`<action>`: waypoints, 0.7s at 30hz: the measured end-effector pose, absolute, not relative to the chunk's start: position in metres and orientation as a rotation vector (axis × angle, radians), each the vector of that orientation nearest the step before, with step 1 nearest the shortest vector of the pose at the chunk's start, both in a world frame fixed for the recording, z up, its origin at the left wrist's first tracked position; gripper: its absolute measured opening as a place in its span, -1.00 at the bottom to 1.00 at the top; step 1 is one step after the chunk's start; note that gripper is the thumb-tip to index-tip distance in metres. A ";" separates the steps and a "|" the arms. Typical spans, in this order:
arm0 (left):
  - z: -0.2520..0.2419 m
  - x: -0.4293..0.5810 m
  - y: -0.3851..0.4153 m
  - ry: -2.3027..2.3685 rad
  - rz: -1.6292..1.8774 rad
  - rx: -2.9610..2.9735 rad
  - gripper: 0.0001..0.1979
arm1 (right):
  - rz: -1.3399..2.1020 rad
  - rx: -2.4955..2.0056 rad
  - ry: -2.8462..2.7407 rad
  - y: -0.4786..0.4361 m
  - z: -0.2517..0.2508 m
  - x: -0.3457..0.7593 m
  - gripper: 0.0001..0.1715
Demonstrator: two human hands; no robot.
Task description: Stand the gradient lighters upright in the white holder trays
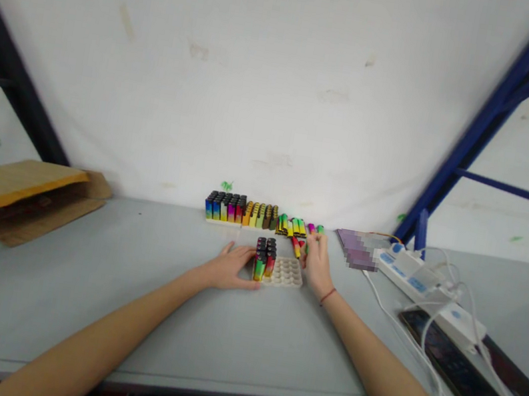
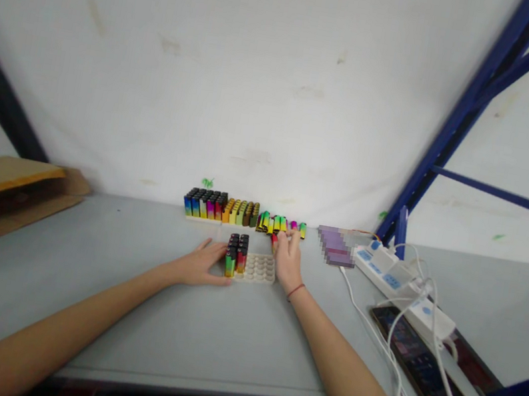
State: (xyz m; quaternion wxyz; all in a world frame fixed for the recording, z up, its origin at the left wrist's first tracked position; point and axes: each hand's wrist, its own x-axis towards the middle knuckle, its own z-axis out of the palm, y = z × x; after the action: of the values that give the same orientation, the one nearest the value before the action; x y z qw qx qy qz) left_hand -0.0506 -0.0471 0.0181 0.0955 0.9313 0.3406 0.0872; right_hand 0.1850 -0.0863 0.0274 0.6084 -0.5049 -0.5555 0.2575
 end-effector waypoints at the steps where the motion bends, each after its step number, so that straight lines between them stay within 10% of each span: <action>1: 0.018 -0.050 -0.047 1.009 0.259 2.761 -0.13 | 0.635 -1.151 -1.307 -0.091 0.033 0.181 -0.76; 21: 0.018 -0.050 -0.049 0.997 0.286 2.765 -0.16 | 0.334 -1.078 -2.146 -0.119 0.066 0.169 -0.73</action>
State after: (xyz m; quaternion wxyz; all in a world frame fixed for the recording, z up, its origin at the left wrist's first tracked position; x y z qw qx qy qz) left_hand -0.0503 -0.0485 0.0184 0.0941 0.9321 0.3361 0.0965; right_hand 0.1687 -0.1188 0.0658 0.3511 -0.4162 -0.8288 0.1290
